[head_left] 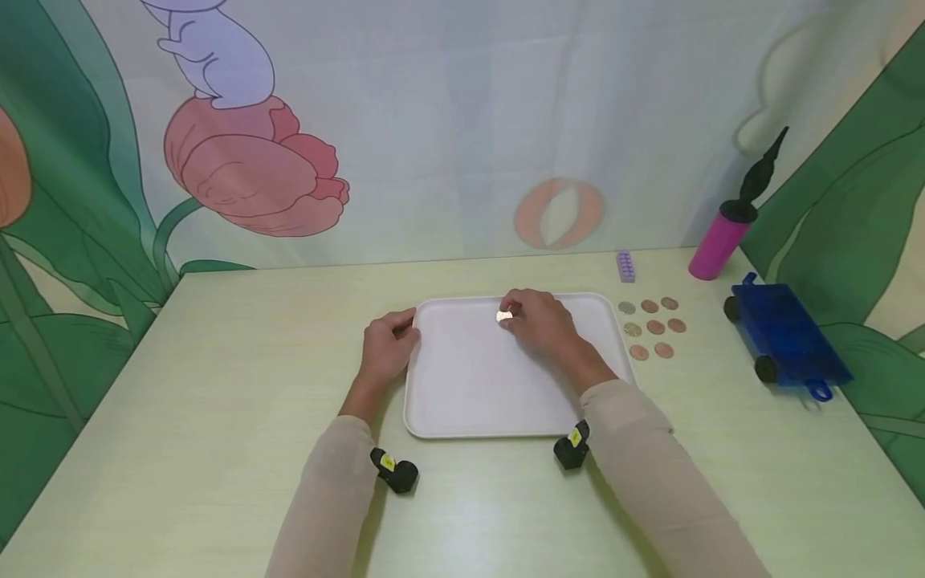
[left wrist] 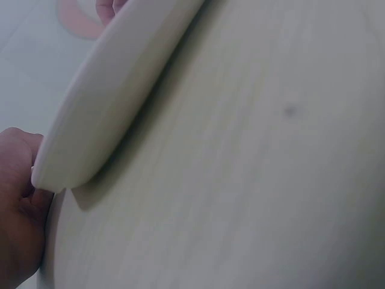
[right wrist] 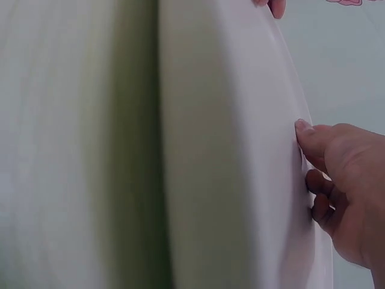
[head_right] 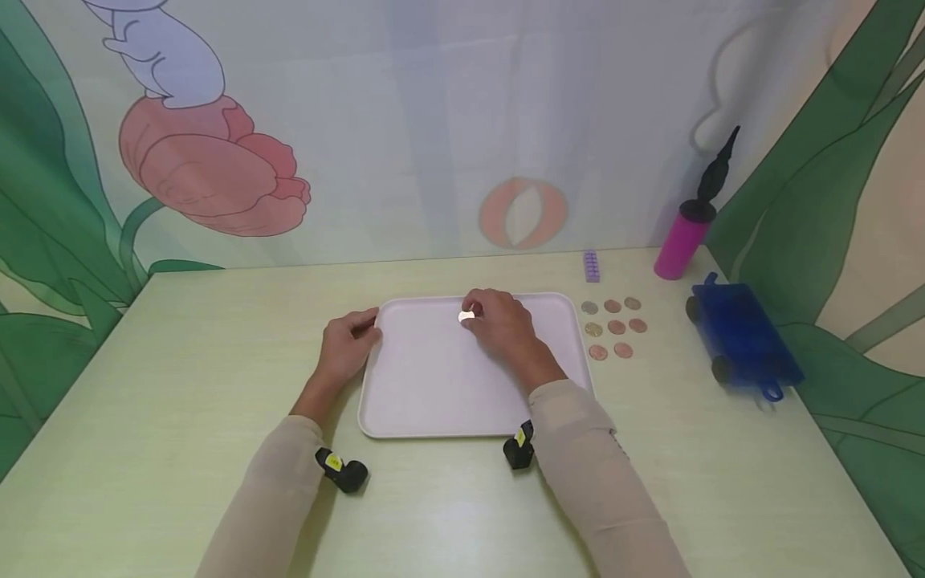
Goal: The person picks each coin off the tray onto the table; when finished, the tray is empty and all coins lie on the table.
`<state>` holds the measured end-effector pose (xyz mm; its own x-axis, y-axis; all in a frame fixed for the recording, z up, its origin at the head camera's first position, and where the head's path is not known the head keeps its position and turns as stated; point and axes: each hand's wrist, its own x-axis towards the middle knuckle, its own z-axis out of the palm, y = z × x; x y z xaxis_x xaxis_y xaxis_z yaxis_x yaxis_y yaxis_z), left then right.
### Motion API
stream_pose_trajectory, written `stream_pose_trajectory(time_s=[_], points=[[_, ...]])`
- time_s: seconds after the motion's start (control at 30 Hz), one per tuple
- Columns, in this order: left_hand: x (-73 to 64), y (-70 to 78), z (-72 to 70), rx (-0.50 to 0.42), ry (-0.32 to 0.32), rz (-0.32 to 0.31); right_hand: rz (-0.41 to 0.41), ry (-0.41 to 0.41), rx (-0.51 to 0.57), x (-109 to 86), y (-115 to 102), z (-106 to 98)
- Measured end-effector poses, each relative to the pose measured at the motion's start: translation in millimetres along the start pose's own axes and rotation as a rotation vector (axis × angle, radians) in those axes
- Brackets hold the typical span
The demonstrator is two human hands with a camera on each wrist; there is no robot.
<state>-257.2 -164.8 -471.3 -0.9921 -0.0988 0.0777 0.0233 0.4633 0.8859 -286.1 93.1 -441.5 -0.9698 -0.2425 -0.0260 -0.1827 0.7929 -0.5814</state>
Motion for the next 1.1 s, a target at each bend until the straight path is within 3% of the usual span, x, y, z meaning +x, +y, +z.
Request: stream_pose_trajectory(time_s=[0.53, 0.87, 1.1], points=[[-1.0, -0.4, -1.7, -0.009, 0.011, -0.029, -0.296, -0.166, -0.005, 2.0, 15.5, -9.7], [-1.7, 1.0, -1.5, -0.001, 0.001, -0.028, -0.220, -0.176, 0.094, -12.7, 23.8, -27.4], [-1.7, 3.7, -1.5, 0.000, -0.005, -0.026, -0.214, -0.094, 0.131, -35.5, 37.7, -48.9]])
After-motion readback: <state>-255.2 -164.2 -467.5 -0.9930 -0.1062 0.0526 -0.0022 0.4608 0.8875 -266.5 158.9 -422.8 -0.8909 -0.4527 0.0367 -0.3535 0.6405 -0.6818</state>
